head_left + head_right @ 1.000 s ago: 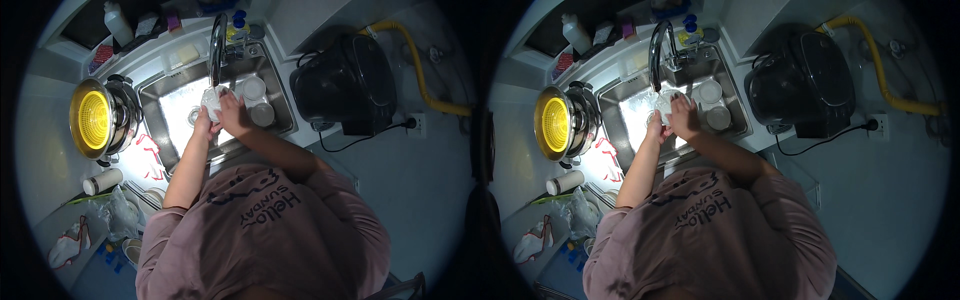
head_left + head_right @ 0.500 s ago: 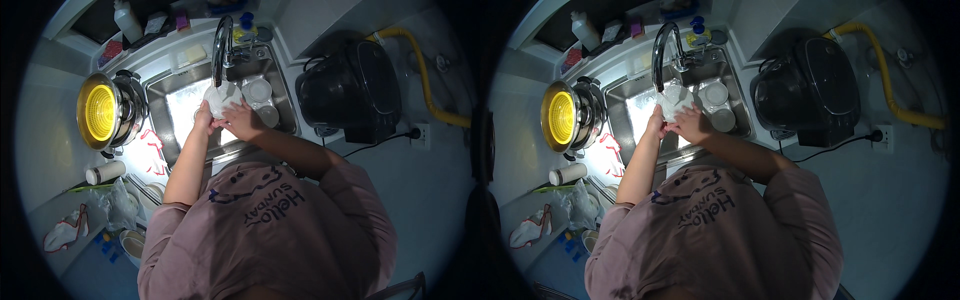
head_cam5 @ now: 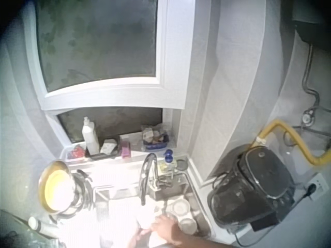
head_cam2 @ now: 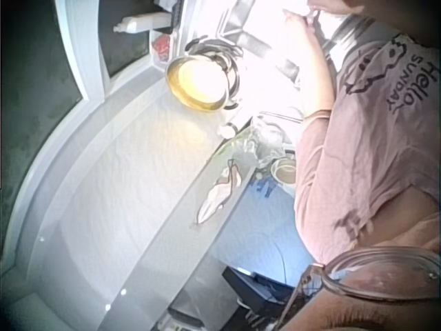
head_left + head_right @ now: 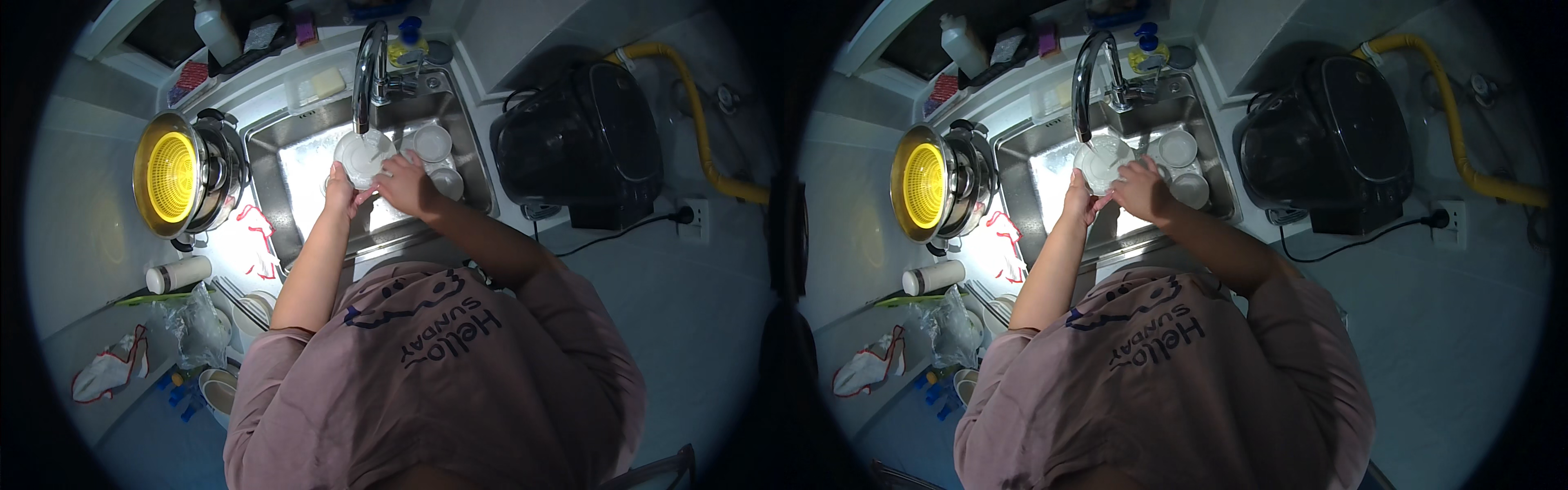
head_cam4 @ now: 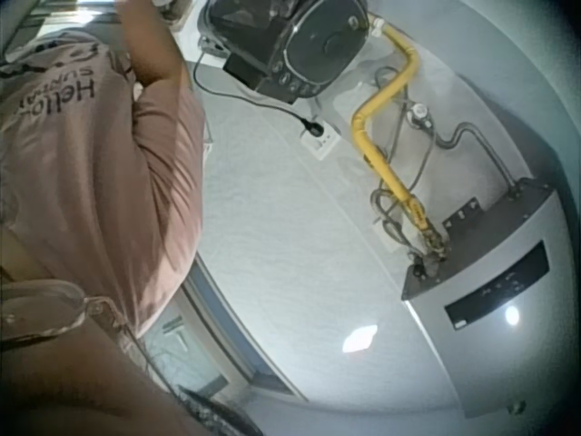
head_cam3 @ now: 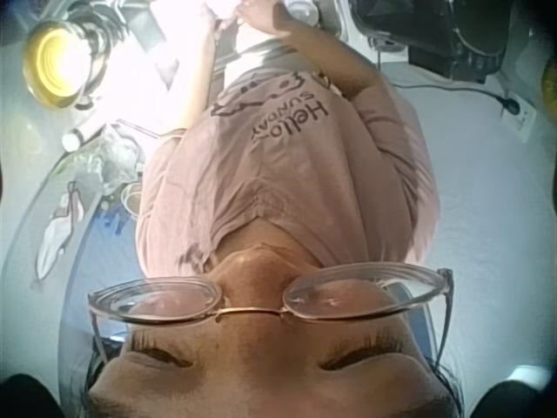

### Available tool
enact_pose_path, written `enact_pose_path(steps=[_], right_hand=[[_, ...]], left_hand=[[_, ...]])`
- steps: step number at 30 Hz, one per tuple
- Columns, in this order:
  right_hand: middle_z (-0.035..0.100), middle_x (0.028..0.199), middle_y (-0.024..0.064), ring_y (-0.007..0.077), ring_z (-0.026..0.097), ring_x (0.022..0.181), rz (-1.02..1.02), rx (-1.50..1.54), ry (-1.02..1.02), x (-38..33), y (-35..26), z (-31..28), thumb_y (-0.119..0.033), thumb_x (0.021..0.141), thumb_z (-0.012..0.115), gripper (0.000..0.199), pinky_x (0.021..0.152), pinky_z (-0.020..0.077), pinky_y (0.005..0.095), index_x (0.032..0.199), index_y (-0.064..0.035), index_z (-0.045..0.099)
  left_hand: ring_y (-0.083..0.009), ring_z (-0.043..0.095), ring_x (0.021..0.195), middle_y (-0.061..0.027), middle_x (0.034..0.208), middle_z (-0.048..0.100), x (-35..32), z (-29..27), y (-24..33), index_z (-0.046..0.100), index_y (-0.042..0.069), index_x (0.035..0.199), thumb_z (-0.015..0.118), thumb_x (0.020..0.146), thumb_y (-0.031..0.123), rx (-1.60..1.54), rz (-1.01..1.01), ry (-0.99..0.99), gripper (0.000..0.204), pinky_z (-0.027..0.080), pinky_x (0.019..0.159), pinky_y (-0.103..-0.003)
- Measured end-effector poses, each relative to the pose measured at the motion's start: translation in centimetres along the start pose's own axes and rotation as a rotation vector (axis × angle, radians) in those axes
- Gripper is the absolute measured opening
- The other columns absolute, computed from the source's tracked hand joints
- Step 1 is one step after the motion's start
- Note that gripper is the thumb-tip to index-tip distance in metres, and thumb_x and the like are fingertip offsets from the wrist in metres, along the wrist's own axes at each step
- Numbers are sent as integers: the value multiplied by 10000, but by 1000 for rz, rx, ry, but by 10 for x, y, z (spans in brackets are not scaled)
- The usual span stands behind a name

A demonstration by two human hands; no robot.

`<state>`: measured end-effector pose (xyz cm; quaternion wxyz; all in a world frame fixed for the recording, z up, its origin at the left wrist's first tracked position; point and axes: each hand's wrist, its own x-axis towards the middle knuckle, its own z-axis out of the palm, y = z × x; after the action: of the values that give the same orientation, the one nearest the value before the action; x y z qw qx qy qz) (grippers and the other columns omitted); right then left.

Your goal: The person washes several small white bowls and a pair of chopsticks in a kitchen sink using a red scrubber and running water. After rinsing, the person places the cleaned items on the counter and then moves to the stove to stir food in a pan with the chopsticks.

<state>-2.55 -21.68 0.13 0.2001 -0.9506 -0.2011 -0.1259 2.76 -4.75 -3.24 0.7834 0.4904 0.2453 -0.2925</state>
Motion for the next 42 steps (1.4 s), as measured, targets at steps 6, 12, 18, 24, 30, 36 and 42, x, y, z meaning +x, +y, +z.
enact_pose_path(steps=[6, 12, 18, 24, 30, 36, 42], right_hand=[[627, 1017, 90, 286, 591, 1022, -10, 272, -35, 11, -24, 22, -266, 884, 585, 243, 1017, 411, 391, 960, -51, 668], [631, 1151, 102, 278, 581, 1116, -80, 166, -160, 26, -3, 24, -287, 932, 533, 305, 1084, 344, 445, 1080, -44, 643], [613, 1194, 145, 279, 556, 1152, -14, -139, -456, 47, 33, 12, -276, 962, 494, 327, 1034, 385, 440, 1138, -38, 633], [633, 1096, 170, 327, 574, 1055, 130, 17, -218, 44, 20, 35, -130, 865, 573, 242, 911, 465, 428, 1054, 6, 637], [660, 1062, 131, 329, 592, 1015, -32, 212, -286, 43, 1, 15, -93, 838, 589, 212, 880, 494, 398, 1034, -46, 651], [655, 1164, 125, 277, 594, 1114, -167, 268, -381, 17, 20, 14, -192, 876, 611, 319, 968, 471, 357, 1158, -46, 645], [611, 1257, 132, 280, 554, 1197, -221, 14, -188, 11, 23, -6, -288, 895, 602, 372, 1060, 391, 427, 1177, -49, 640]], left_hand=[[-223, 634, 782, -137, 1153, 582, 26, -3, -28, 320, 155, 1417, 306, 1034, 487, -112, -21, 80, 507, 512, 473, -257], [-218, 664, 813, -115, 1164, 598, 24, -19, -17, 341, 135, 1397, 279, 1037, 483, -35, -141, -113, 504, 598, 566, -304], [-247, 673, 919, -123, 1163, 609, -11, 2, 0, 412, 115, 1337, 276, 1035, 479, 67, -73, -33, 491, 630, 666, -336], [-291, 661, 983, -156, 1240, 558, -1, -4, -1, 325, 120, 1393, 225, 1052, 425, 118, -67, -113, 468, 633, 633, -365], [-309, 652, 1000, -165, 1242, 552, -5, 9, -3, 334, 96, 1391, 237, 1050, 427, 85, -22, -98, 484, 633, 668, -392], [-286, 669, 972, -162, 1180, 594, 5, -5, -4, 364, 75, 1361, 245, 1046, 444, -23, -97, -42, 499, 634, 641, -372], [-253, 674, 913, -152, 1153, 605, 2, 1, 2, 389, 113, 1337, 275, 1045, 437, -53, -59, -13, 451, 633, 651, -354]])
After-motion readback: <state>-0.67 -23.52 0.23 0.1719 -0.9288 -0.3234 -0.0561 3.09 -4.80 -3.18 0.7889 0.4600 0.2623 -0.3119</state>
